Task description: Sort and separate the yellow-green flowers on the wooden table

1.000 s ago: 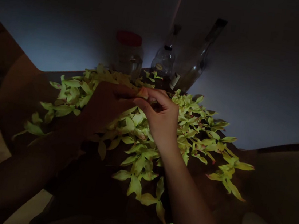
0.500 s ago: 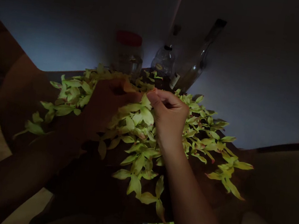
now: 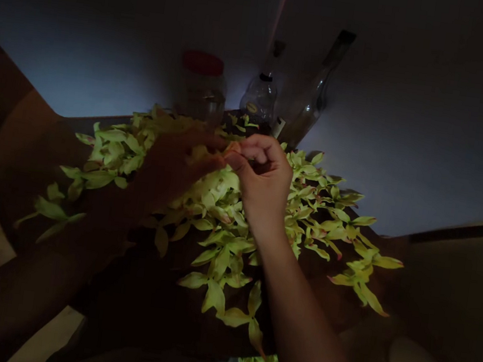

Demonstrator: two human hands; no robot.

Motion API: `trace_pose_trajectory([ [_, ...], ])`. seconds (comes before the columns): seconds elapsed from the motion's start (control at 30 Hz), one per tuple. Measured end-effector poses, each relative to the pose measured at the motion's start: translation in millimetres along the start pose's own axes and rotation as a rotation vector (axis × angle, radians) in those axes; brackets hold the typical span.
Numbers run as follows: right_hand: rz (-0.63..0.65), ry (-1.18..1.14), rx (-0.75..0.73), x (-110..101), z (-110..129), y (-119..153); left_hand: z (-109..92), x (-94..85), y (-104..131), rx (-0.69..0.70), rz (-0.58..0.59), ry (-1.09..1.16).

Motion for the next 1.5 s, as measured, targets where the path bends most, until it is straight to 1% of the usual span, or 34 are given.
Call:
trace_pose_trajectory([
  [0.03, 0.017, -0.003, -0.015, 2, 1, 1, 1, 6.5, 2, -0.034, 0.056, 0.007],
  [0.07, 0.028, 0.007, -0.034, 4, 1, 2, 3, 10.3, 4, -0.074, 0.082, 0.005],
  [0.13, 0.038, 0.031, -0.059, 5, 0, 2, 7, 13.4, 6, -0.139, 0.102, 0.018],
  [0.3, 0.115, 0.036, 0.055, 8, -10, 3, 12, 6.8, 4, -0.244, 0.056, 0.069],
  [0.43, 0.131, 0.116, 0.033, 10, -2, 5, 13, 4.2, 4, -0.28, 0.038, 0.063],
  [0.57, 0.062, 0.135, 0.047, 9, 3, 6, 17, 1.4, 4, -0.293, -0.023, 0.062],
  [0.7, -0.003, 0.062, 0.147, 7, -8, 9, 23, 0.8, 5, -0.355, -0.066, 0.118],
  [0.8, -0.128, -0.063, 0.205, -6, -18, 5, 28, 1.8, 6, -0.383, -0.078, 0.188],
  [0.9, -0.225, -0.122, 0.183, -23, -21, -4, 37, -5.6, 5, -0.406, -0.184, 0.204],
  [0.97, -0.241, -0.106, 0.156, -31, -19, -10, 43, -12.6, 3, -0.404, -0.257, 0.195],
  [1.03, -0.229, -0.094, 0.146, -34, -17, -13, 45, -19.4, 1, -0.372, -0.295, 0.146],
  [1.1, -0.248, -0.119, 0.157, -33, -15, -13, 39, -26.8, -2, -0.286, -0.324, 0.026],
  [1.17, -0.291, -0.134, 0.159, -32, -12, -10, 24, -32.2, -4, -0.156, -0.353, -0.119],
  [1.2, -0.296, -0.122, 0.152, -30, -11, -8, 15, -31.3, -4, -0.092, -0.338, -0.159],
  [1.23, -0.277, -0.091, 0.144, -27, -9, -6, 7, -27.1, -4, -0.044, -0.29, -0.163],
  [1.27, -0.231, -0.05, 0.143, -21, -9, -4, 1, -20.1, -3, -0.019, -0.212, -0.125],
  [1.33, -0.104, 0.018, 0.163, -9, -11, 2, -5, -1.9, 0, -0.044, -0.016, 0.008],
  [1.37, -0.051, 0.03, 0.183, -4, -13, 5, -4, 5.9, 2, -0.086, 0.06, 0.071],
  [1.4, -0.012, 0.024, 0.2, 0, -16, 7, -2, 10.5, 4, -0.138, 0.094, 0.116],
  [1.43, 0.006, 0.006, 0.213, 2, -18, 9, 2, 11.4, 5, -0.188, 0.081, 0.144],
  [1.5, -0.007, -0.014, 0.23, 1, -24, 9, 13, 4.8, 4, -0.281, -0.027, 0.161],
])
Point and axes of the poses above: each hand's wrist, its own y-axis away from the middle knuckle, its own x-axis out of the palm, z = x × y, the point moved 7 cm from there along -y, towards the middle knuckle, and after that the axes turned 9 degrees about -z, right-handed, at the moved point
